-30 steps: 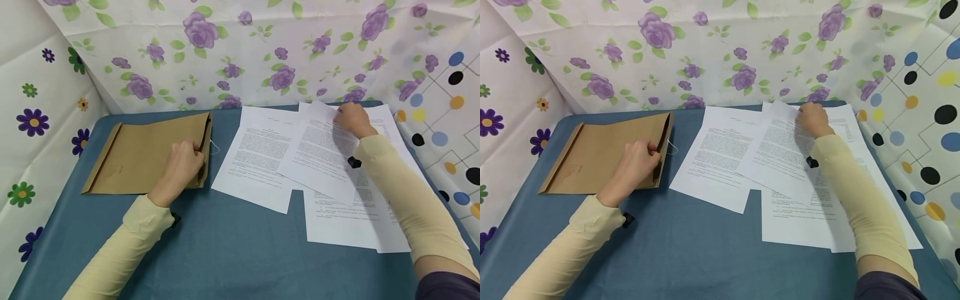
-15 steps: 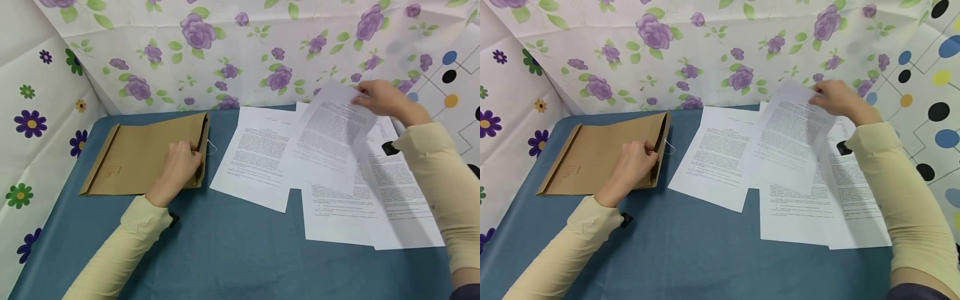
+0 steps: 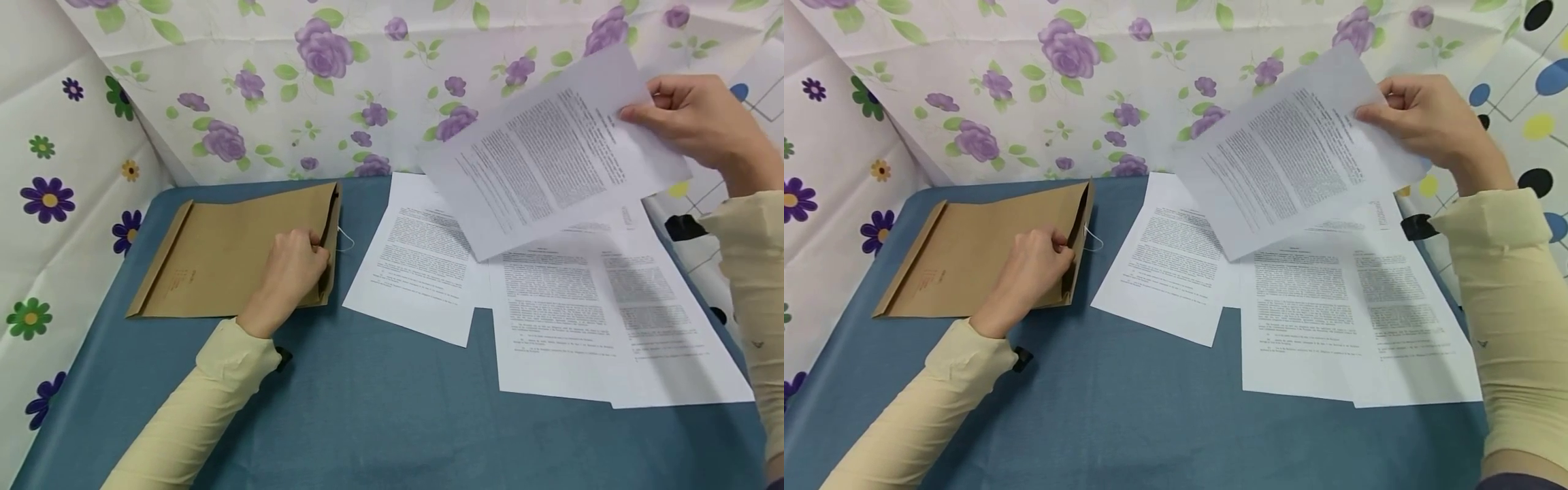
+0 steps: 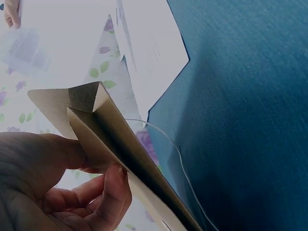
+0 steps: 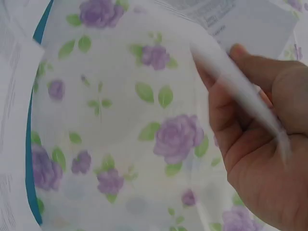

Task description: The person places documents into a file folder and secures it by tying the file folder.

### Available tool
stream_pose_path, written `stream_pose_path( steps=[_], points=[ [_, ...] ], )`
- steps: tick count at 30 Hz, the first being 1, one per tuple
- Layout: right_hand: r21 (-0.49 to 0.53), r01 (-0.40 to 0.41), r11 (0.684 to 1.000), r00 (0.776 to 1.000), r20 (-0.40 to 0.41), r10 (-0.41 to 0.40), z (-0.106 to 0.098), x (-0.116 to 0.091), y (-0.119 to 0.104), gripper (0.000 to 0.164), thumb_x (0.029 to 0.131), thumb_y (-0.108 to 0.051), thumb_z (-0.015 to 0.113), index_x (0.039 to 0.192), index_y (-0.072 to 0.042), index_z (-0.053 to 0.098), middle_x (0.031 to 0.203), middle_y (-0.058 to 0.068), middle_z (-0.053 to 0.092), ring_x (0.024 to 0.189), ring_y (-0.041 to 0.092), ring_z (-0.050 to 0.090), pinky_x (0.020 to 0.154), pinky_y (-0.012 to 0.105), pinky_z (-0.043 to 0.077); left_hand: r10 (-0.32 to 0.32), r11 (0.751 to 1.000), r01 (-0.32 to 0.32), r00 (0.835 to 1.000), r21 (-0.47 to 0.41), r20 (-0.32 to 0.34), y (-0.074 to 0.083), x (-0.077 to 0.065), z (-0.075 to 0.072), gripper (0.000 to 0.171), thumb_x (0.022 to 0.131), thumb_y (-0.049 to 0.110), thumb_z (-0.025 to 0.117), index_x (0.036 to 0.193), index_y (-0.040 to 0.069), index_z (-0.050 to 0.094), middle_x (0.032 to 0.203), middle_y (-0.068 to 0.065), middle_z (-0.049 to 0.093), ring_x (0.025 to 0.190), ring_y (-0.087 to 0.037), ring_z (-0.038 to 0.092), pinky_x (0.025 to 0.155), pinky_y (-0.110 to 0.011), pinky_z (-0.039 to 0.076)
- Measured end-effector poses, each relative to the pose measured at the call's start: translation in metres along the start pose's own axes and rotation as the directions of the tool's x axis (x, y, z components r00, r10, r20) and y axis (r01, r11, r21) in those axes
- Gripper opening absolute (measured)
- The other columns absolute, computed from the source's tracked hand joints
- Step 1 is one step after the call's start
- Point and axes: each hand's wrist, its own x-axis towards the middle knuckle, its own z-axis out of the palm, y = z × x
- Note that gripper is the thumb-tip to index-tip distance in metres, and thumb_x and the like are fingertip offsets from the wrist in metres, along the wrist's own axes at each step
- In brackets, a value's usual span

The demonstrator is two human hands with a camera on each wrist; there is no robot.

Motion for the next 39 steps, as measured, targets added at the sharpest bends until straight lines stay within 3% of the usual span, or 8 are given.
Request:
stream_pose_path(
  steps=[5,11,14,21,25,29,33,39],
  points=[
    [0.259,-0.078,0.963,0.993,-0.06,0.097,0.016,-0.001,-0.015,0.004,0.096,-0.017,0.075,0.097,-0.018,0.079,0.081,-0.009,0.075,0.056,0.01,0.07,0.047,0.023,0.053,-0.006,1.0,0.006,1.0,0.001,0.003,0.0,-0.001,0.0,0.015,0.092,-0.002,0.056,0.077,0.001,0.061,0.067,-0.01,0.052,0.059,-0.023,0.051,0.051,-0.032,0.037],
    [0.532,-0.236,0.813,0.967,0.042,0.253,0.043,0.001,-0.039,0.011,0.091,-0.016,0.08,0.1,-0.01,0.081,0.085,0.002,0.078,0.061,0.017,0.073,0.05,0.027,0.055,-0.01,1.0,0.01,1.0,0.002,0.001,0.0,-0.001,0.0,0.011,0.093,0.0,0.056,0.086,-0.001,0.064,0.075,-0.016,0.061,0.061,-0.025,0.056,0.053,-0.033,0.041],
    [0.553,-0.285,0.783,0.955,0.092,0.282,0.059,0.001,-0.05,0.011,0.09,-0.015,0.082,0.099,-0.01,0.081,0.086,0.002,0.078,0.062,0.018,0.073,0.052,0.027,0.056,-0.011,1.0,0.011,1.0,0.004,0.003,0.0,-0.001,0.0,0.01,0.093,0.001,0.056,0.087,-0.002,0.063,0.077,-0.017,0.062,0.063,-0.026,0.057,0.054,-0.034,0.043],
    [0.498,-0.386,0.777,0.922,0.242,0.303,0.093,-0.001,-0.071,0.012,0.094,-0.016,0.077,0.106,-0.014,0.077,0.091,0.003,0.078,0.069,0.019,0.075,0.056,0.03,0.058,-0.016,1.0,0.016,1.0,0.009,0.014,-0.001,-0.002,0.001,0.011,0.093,0.001,0.056,0.095,-0.004,0.066,0.087,-0.021,0.067,0.066,-0.027,0.06,0.057,-0.036,0.046],
    [0.453,-0.427,0.783,0.897,0.318,0.306,0.105,-0.001,-0.079,0.026,0.098,-0.016,0.072,0.122,-0.009,0.069,0.093,0.004,0.077,0.072,0.021,0.075,0.057,0.032,0.059,-0.019,1.0,0.019,1.0,0.019,0.018,-0.001,-0.002,0.002,0.013,0.093,0.001,0.055,0.096,-0.004,0.066,0.09,-0.022,0.068,0.066,-0.027,0.059,0.058,-0.036,0.046],
    [0.361,-0.442,0.821,0.879,0.359,0.315,0.109,-0.002,-0.084,0.042,0.1,-0.021,0.069,0.138,-0.006,0.057,0.098,0.003,0.077,0.076,0.021,0.076,0.06,0.034,0.06,-0.014,0.999,0.013,1.0,0.031,0.012,-0.001,-0.003,0.005,0.013,0.093,0.001,0.055,0.097,-0.006,0.066,0.095,-0.025,0.069,0.068,-0.029,0.061,0.059,-0.036,0.047],
    [0.301,-0.433,0.85,0.873,0.374,0.313,0.11,-0.003,-0.086,0.047,0.102,-0.023,0.067,0.144,-0.005,0.054,0.1,0.004,0.077,0.078,0.023,0.076,0.061,0.035,0.06,-0.005,0.999,0.005,1.0,0.037,-0.003,-0.001,-0.003,0.008,0.009,0.093,-0.001,0.055,0.092,-0.005,0.064,0.084,-0.021,0.064,0.063,-0.028,0.056,0.054,-0.034,0.042],
    [0.32,-0.45,0.834,0.862,0.399,0.312,0.108,-0.005,-0.095,0.045,0.103,-0.019,0.062,0.146,-0.008,0.053,0.098,0.005,0.077,0.077,0.023,0.076,0.06,0.036,0.06,0.006,0.998,-0.004,1.0,0.06,-0.024,0.0,-0.004,0.009,0.01,0.093,-0.004,0.052,0.086,-0.002,0.059,0.073,-0.015,0.051,0.059,-0.026,0.048,0.051,-0.035,0.035]
  ],
)
